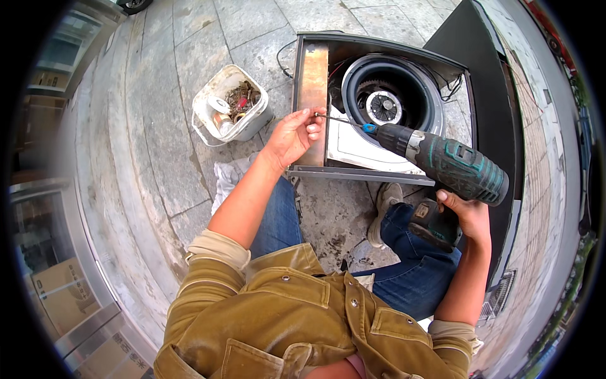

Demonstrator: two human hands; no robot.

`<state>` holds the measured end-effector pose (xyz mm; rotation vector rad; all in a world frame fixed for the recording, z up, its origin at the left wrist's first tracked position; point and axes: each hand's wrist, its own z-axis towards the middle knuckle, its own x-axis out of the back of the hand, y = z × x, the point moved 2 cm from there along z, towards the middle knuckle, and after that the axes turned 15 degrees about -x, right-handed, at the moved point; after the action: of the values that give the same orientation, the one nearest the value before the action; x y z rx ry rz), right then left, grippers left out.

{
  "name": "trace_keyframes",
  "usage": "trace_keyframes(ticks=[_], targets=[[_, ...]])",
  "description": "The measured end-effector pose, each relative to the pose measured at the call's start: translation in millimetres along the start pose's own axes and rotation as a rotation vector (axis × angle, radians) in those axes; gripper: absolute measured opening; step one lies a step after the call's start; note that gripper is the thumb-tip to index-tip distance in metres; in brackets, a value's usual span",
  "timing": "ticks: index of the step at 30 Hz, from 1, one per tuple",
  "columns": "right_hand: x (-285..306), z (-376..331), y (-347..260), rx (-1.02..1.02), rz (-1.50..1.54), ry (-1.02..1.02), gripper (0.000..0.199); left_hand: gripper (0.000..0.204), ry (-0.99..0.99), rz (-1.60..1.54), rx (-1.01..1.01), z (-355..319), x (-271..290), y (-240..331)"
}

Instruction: The person uses a cordless drill to fasten screws into the metal frame of a disassembled washing machine. They repeatedly reach into a bucket to retrieve screws and secure them into the appliance's casing.

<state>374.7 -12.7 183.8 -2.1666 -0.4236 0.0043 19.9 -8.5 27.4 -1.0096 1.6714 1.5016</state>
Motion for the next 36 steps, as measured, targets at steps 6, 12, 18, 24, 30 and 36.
trace_keyframes(ticks=[6, 12, 18, 24, 30, 36], targets=[[-0.2, 4.6, -2.2, -0.062, 0.041, 0.002, 0.028, 0.038, -0.049, 0.155, 0.002, -0.7, -8.1, 9.8], [-6.0, 9.6, -3.8, -0.042, 0.069, -0.024, 0.027, 0.026, -0.006, 0.301, 0.000, 2.5, -5.7, 10.6], [-9.4, 11.6, -8.2, -0.081, 0.082, 0.000, 0.023, 0.026, 0.015, 0.258, -0.037, 22.5, -8.7, 10.6], [-5.0, 27.5, -34.7, 0.045, 0.061, 0.179, 0.023, 0.024, 0.059, 1.895, -0.780, 29.3, 1.2, 15.1], [-10.5, 98.7, -76.8, 0.145, -0.197, 0.127, 0.018, 0.014, -0.426, 2.047, -0.875, 21.2, 17.9, 4.9], [-22.5, 147.2, -82.9, 0.103, -0.359, 0.117, 0.015, 0.014, -0.437, 2.035, -0.882, 20.7, 22.3, 4.3]])
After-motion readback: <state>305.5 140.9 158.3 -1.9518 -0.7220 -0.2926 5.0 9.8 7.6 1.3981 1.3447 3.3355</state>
